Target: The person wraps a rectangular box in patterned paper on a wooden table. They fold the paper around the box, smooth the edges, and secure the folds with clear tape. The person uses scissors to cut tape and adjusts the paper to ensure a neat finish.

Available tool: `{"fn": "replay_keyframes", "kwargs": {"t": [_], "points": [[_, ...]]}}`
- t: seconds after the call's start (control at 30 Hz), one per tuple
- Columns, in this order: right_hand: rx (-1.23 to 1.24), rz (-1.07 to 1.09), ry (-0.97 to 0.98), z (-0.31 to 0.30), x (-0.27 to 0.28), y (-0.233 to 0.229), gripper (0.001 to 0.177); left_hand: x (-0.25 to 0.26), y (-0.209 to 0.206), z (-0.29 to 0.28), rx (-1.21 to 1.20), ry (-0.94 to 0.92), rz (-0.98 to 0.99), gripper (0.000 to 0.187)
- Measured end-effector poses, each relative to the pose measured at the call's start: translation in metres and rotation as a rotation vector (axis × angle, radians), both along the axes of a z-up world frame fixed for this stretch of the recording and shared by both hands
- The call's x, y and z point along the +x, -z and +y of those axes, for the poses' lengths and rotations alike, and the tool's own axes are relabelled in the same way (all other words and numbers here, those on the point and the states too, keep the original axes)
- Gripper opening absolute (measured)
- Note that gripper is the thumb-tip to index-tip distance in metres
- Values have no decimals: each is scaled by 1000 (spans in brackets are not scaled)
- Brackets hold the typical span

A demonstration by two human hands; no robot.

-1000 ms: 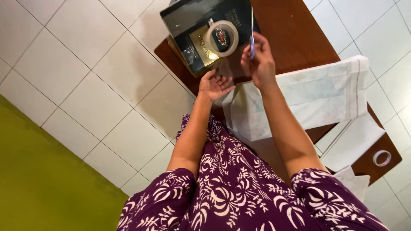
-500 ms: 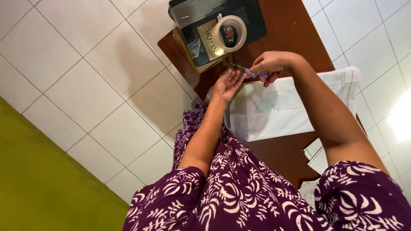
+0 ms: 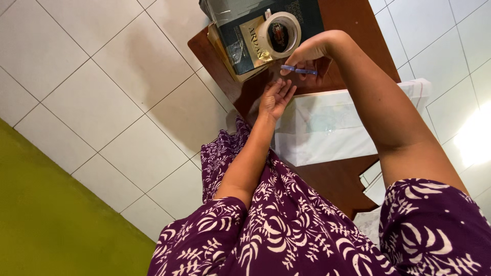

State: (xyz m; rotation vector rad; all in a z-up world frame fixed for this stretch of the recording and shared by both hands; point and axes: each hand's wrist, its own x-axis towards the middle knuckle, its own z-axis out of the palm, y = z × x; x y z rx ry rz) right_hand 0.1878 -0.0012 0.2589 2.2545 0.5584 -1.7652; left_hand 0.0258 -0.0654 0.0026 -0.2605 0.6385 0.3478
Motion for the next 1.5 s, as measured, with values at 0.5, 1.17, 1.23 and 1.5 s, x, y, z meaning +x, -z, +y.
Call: {"fn": "replay_keyframes", "kwargs": {"t": [0.5,1.17,1.23,1.5], "points": [[20,66,-46,-12,29,37,38,5,10,-5,-16,3,34,23],[-39,121,28,-53,21,24,73,-7,-1,7,79,-2,-117,15],[-14,82,-11,-48,14,28,72,-6,-5,7,99,-1,-123,14],[64,10,-1,-33,-1,30,66,-5,-18,7,130,35,-26,16]]}}
